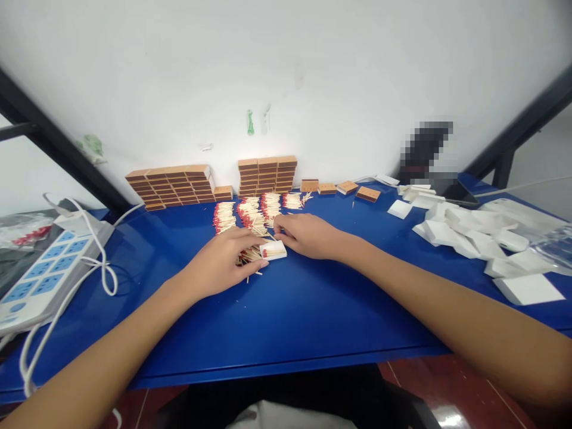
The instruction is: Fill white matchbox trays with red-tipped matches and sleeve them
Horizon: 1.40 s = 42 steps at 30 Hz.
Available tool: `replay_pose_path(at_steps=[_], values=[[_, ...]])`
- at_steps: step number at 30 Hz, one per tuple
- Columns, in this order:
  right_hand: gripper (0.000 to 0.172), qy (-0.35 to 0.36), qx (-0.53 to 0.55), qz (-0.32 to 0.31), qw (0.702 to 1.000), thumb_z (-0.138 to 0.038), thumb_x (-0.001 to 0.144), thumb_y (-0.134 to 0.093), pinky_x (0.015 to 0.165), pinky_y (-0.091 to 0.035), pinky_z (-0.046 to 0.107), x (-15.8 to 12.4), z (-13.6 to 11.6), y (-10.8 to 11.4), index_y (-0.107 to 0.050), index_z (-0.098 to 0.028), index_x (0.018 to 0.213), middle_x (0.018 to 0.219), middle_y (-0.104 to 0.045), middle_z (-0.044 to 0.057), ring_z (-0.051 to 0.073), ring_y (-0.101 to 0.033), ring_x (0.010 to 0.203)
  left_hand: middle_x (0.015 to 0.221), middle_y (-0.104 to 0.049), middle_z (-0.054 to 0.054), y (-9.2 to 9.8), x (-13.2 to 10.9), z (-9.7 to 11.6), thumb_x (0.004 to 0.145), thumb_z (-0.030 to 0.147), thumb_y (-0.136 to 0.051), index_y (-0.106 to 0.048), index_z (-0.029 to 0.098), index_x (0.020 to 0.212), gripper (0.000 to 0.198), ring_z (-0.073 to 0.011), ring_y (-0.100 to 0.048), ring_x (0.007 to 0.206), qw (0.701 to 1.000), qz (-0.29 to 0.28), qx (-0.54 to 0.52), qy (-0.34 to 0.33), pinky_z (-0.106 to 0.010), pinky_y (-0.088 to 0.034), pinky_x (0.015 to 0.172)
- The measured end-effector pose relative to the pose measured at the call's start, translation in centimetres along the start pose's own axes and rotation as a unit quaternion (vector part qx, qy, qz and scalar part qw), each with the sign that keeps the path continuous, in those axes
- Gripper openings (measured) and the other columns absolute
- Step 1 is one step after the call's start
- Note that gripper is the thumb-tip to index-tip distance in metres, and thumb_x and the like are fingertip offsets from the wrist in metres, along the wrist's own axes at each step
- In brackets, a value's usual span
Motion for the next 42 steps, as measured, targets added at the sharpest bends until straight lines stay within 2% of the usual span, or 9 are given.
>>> replay_pose_path(at_steps=[15,42], values=[[0.014,-0.001,0.001,-0.001,1.000,-0.028,0.103,-0.049,0.063,-0.027,0.028,0.00,-0.08,0.07,-0.059,-0.020,0.097,0.089,-0.070,0.005,0.017,-0.052,0.071,0.112,-0.071,-0.008,-0.15,-0.10,-0.08,0.097,0.040,-0.068,-0.069,0.022,0.127,0.036,-0.0268,-0.066,0.106,1.000,0.002,0.007,-0.004,-0.038,-0.053,0.087],[0.014,0.005,-0.002,0.007,1.000,-0.028,0.103,-0.049,0.063,-0.027,0.029,0.09,0.20,-0.22,-0.060,-0.020,0.099,0.091,-0.070,0.005,0.018,-0.055,0.075,0.108,-0.072,-0.007,-0.19,-0.07,-0.07,0.097,0.040,-0.068,-0.070,0.022,0.126,0.035,-0.0255,-0.067,0.101,1.000,0.009,0.013,-0.007,-0.036,-0.053,0.083]])
Point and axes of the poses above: each hand's wrist, its own x-axis towards the middle knuckle, its own y-axis out of the back of the hand, z = x × y, the point moved 1 cm from there along x, towards the middle knuckle
